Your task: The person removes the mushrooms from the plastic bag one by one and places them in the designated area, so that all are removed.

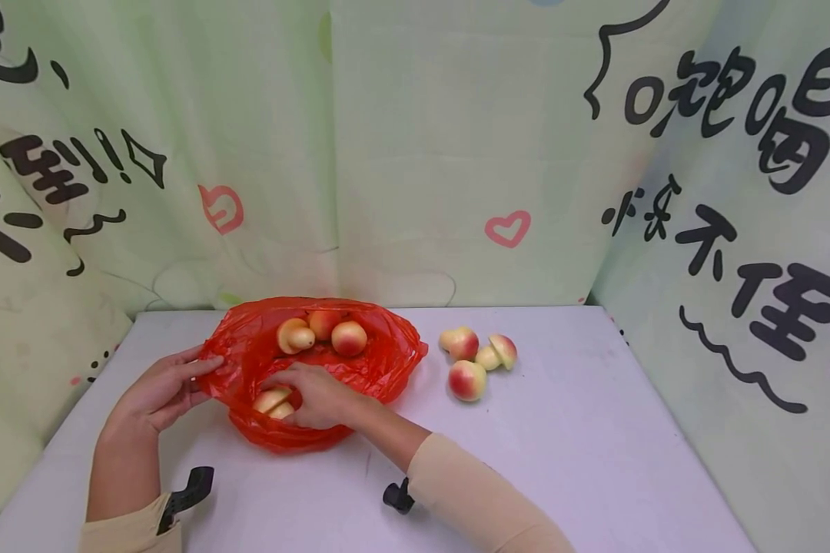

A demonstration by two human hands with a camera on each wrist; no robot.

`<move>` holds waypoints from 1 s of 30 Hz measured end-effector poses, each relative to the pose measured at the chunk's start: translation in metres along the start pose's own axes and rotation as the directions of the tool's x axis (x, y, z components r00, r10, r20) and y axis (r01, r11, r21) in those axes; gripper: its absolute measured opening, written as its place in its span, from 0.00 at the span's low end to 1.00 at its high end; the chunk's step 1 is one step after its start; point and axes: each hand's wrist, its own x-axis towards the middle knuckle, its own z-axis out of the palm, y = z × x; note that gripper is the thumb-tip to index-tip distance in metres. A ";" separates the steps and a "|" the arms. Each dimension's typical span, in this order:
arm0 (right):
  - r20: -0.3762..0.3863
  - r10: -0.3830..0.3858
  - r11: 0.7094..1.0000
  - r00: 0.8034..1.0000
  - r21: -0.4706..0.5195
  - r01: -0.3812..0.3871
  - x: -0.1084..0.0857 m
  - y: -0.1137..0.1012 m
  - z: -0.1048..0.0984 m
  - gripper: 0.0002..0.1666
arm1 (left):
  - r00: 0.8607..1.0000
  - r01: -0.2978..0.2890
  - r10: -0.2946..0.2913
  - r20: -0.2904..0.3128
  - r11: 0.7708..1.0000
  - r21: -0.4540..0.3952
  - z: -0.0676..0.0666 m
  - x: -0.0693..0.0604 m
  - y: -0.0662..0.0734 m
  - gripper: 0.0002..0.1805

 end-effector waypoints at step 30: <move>-0.046 -0.020 1.000 0.999 -0.013 0.019 0.003 0.004 0.006 0.31 | 1.000 -0.002 0.002 -0.002 1.000 -0.003 0.002 -0.001 0.001 0.45</move>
